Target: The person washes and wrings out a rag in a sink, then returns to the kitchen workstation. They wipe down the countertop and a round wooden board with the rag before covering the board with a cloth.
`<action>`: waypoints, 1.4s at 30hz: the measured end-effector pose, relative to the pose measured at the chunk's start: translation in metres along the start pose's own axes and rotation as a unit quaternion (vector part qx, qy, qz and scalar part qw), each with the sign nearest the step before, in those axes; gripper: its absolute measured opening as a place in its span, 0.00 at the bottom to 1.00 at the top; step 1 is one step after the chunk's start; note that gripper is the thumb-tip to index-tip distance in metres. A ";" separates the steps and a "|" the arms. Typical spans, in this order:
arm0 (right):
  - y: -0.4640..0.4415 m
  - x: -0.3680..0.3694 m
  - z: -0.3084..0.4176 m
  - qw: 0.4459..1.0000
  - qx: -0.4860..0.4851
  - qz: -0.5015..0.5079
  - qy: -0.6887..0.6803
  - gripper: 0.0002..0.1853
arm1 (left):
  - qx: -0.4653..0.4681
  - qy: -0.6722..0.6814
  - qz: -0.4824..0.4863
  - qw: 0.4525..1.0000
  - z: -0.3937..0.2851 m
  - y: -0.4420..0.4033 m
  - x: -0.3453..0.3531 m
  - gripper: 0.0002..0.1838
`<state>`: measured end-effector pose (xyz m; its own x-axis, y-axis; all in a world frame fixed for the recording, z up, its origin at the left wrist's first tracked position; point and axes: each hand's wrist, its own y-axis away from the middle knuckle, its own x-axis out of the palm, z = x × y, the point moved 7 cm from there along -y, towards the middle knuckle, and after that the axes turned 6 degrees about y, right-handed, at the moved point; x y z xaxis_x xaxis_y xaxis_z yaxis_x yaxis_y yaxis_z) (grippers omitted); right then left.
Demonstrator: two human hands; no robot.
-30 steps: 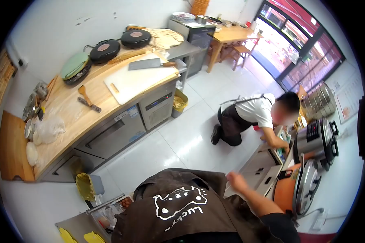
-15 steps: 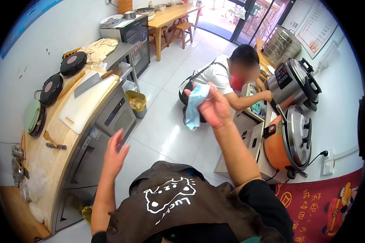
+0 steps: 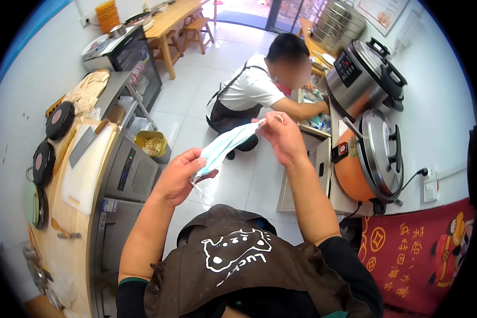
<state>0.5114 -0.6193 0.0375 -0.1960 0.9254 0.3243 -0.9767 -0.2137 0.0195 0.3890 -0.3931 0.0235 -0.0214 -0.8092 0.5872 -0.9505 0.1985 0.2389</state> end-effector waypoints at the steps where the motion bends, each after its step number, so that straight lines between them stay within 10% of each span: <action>1: 0.004 -0.009 0.003 0.993 0.004 -0.019 0.112 0.08 | -0.007 -0.006 0.003 1.000 -0.005 -0.003 0.000 0.13; 5: 0.067 0.026 0.082 0.778 -0.377 -0.087 0.495 0.21 | -0.032 -0.042 0.015 0.998 -0.017 -0.017 -0.001 0.14; 9: 0.090 0.080 0.078 0.699 -0.388 0.023 0.600 0.27 | -0.097 -0.048 0.074 0.991 -0.022 -0.022 0.005 0.14; 16: 0.071 0.086 0.041 0.793 -0.291 0.031 0.534 0.12 | -0.171 -0.037 0.122 0.977 -0.033 -0.025 -0.011 0.17; 20: 0.062 0.084 0.025 0.792 -0.234 0.060 0.561 0.07 | 0.063 -0.301 -0.012 0.951 -0.079 -0.041 -0.053 0.16; 23: 0.057 0.096 0.012 0.762 -0.099 0.120 0.628 0.08 | 0.353 -0.548 0.074 0.754 -0.136 -0.006 0.016 0.14; 27: 0.057 0.116 0.011 0.787 -0.036 0.146 0.598 0.10 | 0.384 -0.703 0.158 0.578 -0.110 0.018 0.057 0.11; 33: 0.069 0.127 0.025 0.811 -0.028 0.142 0.567 0.13 | 0.249 -0.610 0.074 0.749 -0.107 0.004 0.017 0.08; 42: 0.075 0.130 0.035 0.818 -0.180 0.040 0.545 0.14 | 0.261 -0.623 -0.003 0.737 -0.112 0.006 -0.004 0.13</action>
<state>0.4160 -0.5260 0.1146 -0.0308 0.6832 -0.7296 -0.8807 -0.3638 -0.3035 0.4177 -0.3272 0.1092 0.0242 -0.7534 -0.6572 -0.9350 0.2156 -0.2816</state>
